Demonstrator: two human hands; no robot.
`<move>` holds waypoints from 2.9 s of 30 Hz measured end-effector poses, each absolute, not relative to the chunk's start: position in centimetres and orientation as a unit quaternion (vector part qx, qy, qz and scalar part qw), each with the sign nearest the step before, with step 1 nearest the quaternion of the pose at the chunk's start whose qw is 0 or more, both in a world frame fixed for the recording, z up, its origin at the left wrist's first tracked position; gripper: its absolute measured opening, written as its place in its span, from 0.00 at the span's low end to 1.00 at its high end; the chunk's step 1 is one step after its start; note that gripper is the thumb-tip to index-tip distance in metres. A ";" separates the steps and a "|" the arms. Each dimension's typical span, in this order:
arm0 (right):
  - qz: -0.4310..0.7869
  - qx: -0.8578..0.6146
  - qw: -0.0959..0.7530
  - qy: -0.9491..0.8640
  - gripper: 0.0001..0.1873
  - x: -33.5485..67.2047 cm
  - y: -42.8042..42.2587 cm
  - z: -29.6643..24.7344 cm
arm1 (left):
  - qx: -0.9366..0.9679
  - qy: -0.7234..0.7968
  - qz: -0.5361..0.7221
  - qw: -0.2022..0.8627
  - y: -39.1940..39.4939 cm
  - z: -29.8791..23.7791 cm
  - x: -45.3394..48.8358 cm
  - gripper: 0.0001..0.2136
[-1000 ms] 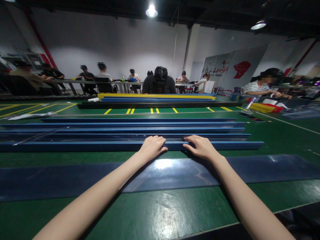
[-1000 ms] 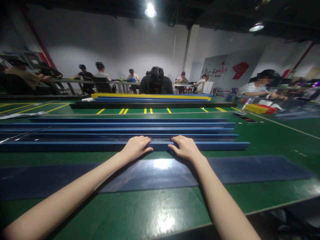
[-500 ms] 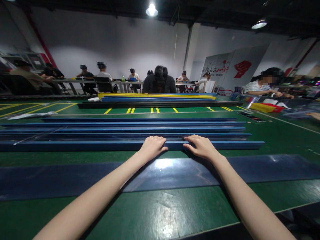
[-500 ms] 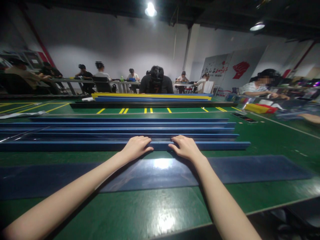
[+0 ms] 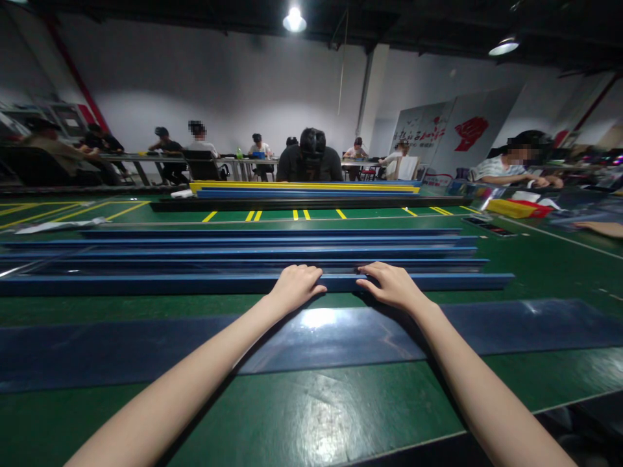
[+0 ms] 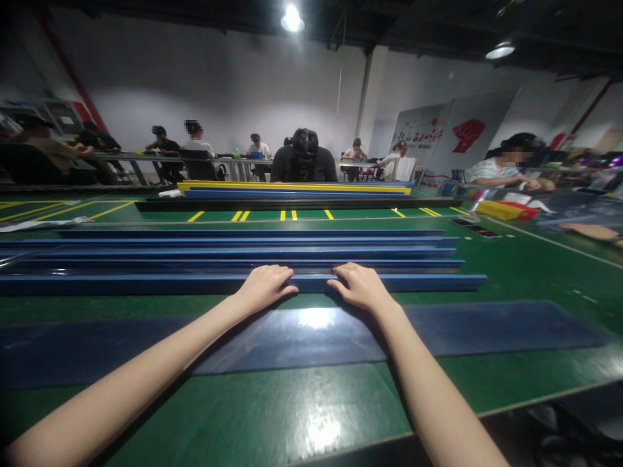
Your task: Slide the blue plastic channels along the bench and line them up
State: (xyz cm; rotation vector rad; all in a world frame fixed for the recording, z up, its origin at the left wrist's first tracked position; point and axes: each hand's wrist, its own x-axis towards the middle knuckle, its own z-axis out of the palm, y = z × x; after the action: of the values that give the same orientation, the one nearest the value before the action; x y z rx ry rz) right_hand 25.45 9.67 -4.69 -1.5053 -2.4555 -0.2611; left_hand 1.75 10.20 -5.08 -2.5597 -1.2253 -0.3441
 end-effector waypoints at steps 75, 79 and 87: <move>-0.090 -0.478 0.167 -0.857 0.08 23.7 9.5 -4.8 | -0.845 -0.497 -0.198 -0.013 10.5 -4.6 1.8 0.14; -0.093 -0.480 0.168 -0.856 0.09 23.7 9.6 -4.9 | -0.845 -0.498 -0.197 -0.008 10.5 -4.5 1.8 0.14; -0.094 -0.478 0.158 -0.859 0.09 23.7 9.6 -4.9 | -0.845 -0.502 -0.184 0.002 10.3 -4.4 1.9 0.14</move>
State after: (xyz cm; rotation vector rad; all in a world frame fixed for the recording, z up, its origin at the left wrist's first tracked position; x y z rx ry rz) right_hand 23.71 9.60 -4.85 -1.3676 -2.4557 -0.2683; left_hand 1.90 10.27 -4.45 -2.6511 -1.5768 -0.5774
